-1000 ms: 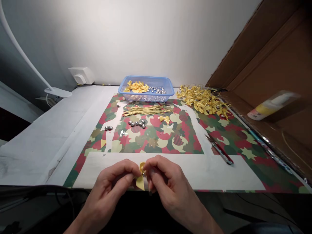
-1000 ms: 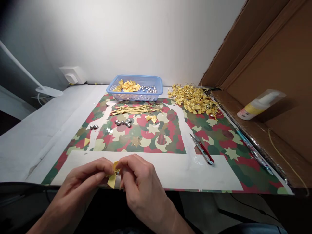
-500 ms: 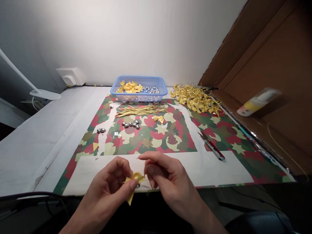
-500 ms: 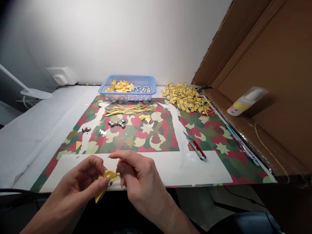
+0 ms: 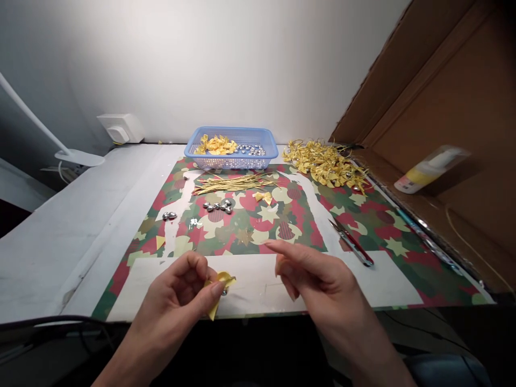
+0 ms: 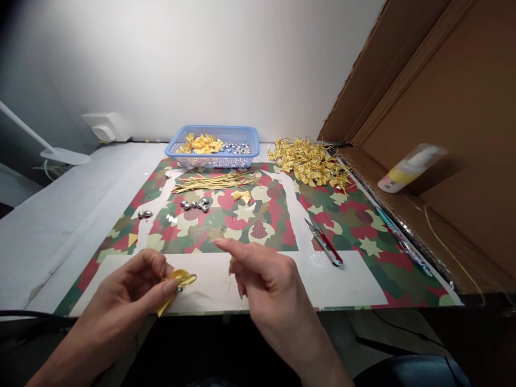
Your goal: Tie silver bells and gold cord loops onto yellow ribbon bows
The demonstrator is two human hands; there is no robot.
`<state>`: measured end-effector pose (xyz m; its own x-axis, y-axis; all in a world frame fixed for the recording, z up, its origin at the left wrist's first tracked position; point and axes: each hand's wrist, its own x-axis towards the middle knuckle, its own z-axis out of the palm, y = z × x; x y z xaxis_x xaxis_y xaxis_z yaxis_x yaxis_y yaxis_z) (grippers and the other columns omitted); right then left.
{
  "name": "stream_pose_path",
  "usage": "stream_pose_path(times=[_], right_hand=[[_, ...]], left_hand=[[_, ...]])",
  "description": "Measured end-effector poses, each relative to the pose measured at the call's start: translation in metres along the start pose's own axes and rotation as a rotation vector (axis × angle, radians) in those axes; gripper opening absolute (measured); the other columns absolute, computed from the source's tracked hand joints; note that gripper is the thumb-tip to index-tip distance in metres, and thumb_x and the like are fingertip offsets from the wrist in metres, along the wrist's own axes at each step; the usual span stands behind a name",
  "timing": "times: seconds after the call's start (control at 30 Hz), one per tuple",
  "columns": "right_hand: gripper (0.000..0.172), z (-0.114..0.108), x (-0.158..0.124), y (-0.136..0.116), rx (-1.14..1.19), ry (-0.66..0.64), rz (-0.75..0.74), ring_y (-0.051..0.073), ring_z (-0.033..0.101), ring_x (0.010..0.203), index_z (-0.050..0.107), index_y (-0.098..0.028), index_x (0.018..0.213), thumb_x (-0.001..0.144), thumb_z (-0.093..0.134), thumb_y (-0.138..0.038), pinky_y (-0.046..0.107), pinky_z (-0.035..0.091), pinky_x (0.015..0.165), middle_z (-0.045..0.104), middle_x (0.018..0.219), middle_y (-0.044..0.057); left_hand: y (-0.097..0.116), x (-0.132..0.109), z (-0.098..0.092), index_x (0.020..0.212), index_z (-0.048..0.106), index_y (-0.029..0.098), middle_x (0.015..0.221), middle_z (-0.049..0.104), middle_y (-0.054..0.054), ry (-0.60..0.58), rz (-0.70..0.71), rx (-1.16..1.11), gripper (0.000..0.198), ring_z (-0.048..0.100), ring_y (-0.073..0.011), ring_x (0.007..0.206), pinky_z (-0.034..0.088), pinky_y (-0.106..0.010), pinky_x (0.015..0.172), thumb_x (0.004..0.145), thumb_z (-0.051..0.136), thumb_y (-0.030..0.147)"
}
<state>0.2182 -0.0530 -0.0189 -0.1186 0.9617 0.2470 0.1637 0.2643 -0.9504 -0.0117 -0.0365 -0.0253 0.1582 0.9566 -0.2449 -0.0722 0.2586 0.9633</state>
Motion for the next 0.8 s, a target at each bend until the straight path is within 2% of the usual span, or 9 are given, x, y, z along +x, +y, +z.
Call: stream_pose_path(times=[0.2,0.27,0.33,0.4,0.5,0.57,0.63,0.73,0.8], right_hand=[[0.045,-0.009,0.007,0.009,0.001,0.08,0.051,0.009,0.049,0.059,0.067,-0.04,0.134,0.1,0.053,-0.014,0.025,0.044,0.061,0.054,0.072,-0.005],[0.039,-0.009,0.014,0.013,0.012,0.101,0.127,0.01,0.051,0.059,0.066,-0.033,0.137,0.101,0.056,-0.023,0.026,0.047,0.061,0.055,0.071,-0.005],[0.039,-0.011,0.021,0.02,-0.03,0.105,0.194,0.013,0.058,0.064,0.064,-0.027,0.139,0.101,0.056,-0.032,0.028,0.051,0.062,0.064,0.08,-0.001],[0.038,-0.02,0.024,0.027,-0.193,0.138,0.175,0.018,0.067,0.081,0.066,-0.025,0.135,0.101,0.055,-0.037,0.033,0.055,0.071,0.071,0.102,0.006],[0.037,-0.044,0.02,0.037,-0.674,0.339,0.084,0.029,0.065,0.109,0.069,-0.022,0.129,0.101,0.052,-0.04,0.042,0.054,0.086,0.068,0.126,0.012],[0.041,-0.064,0.013,0.045,-1.019,0.436,0.14,0.036,0.063,0.111,0.067,-0.018,0.128,0.098,0.055,-0.043,0.048,0.052,0.085,0.067,0.125,0.016],[0.044,-0.082,0.006,0.053,-1.256,0.401,0.216,0.039,0.064,0.1,0.067,-0.014,0.122,0.095,0.058,-0.046,0.048,0.052,0.078,0.069,0.113,0.018],[0.029,-0.099,-0.002,0.064,-1.41,0.361,0.214,0.035,0.064,0.086,0.069,-0.014,0.105,0.096,0.051,-0.035,0.045,0.05,0.071,0.07,0.093,0.016],[0.027,-0.103,-0.005,0.065,-1.423,0.36,0.19,0.034,0.063,0.083,0.068,-0.016,0.1,0.097,0.044,-0.027,0.045,0.048,0.071,0.069,0.089,0.015]], left_hand=[[0.005,0.002,0.008,0.075,0.057,0.022,0.067,0.059,0.005,-0.036,0.02,0.012,0.027,0.05,-0.0102,0.059,0.041,-0.017,0.054,0.086,0.081,0.028],[0.005,0.006,0.012,0.077,0.062,0.022,0.065,0.057,0.005,-0.079,0.033,0.077,0.021,0.048,-0.011,0.059,0.041,-0.019,0.054,0.089,0.077,0.03],[0.004,0.009,0.014,0.084,0.072,0.022,0.067,0.06,0.003,-0.119,0.025,0.169,0.014,0.05,-0.0127,0.061,0.044,-0.021,0.057,0.092,0.073,0.033],[0.003,0.011,0.015,0.092,0.078,0.021,0.075,0.067,-0.001,-0.135,0.009,0.239,0.014,0.055,-0.0148,0.066,0.049,-0.024,0.063,0.092,0.071,0.034],[0.004,0.009,0.014,0.097,0.081,0.022,0.077,0.069,-0.002,-0.126,-0.012,0.269,0.015,0.059,-0.0168,0.069,0.05,-0.026,0.065,0.089,0.074,0.033],[0.005,0.006,0.014,0.099,0.08,0.023,0.072,0.067,0.0,-0.124,-0.041,0.249,0.017,0.058,-0.0168,0.067,0.049,-0.025,0.061,0.087,0.077,0.033],[0.008,0.002,0.015,0.099,0.08,0.024,0.075,0.071,-0.001,-0.108,-0.071,0.209,0.018,0.06,-0.0171,0.07,0.05,-0.024,0.061,0.083,0.08,0.033],[0.013,-0.001,0.019,0.094,0.081,0.025,0.086,0.077,-0.001,-0.049,-0.082,0.158,0.015,0.066,-0.0174,0.076,0.054,-0.022,0.065,0.079,0.083,0.028],[0.014,-0.001,0.02,0.092,0.081,0.026,0.086,0.078,0.0,-0.022,-0.073,0.152,0.014,0.067,-0.0161,0.075,0.054,-0.02,0.064,0.078,0.084,0.025]])
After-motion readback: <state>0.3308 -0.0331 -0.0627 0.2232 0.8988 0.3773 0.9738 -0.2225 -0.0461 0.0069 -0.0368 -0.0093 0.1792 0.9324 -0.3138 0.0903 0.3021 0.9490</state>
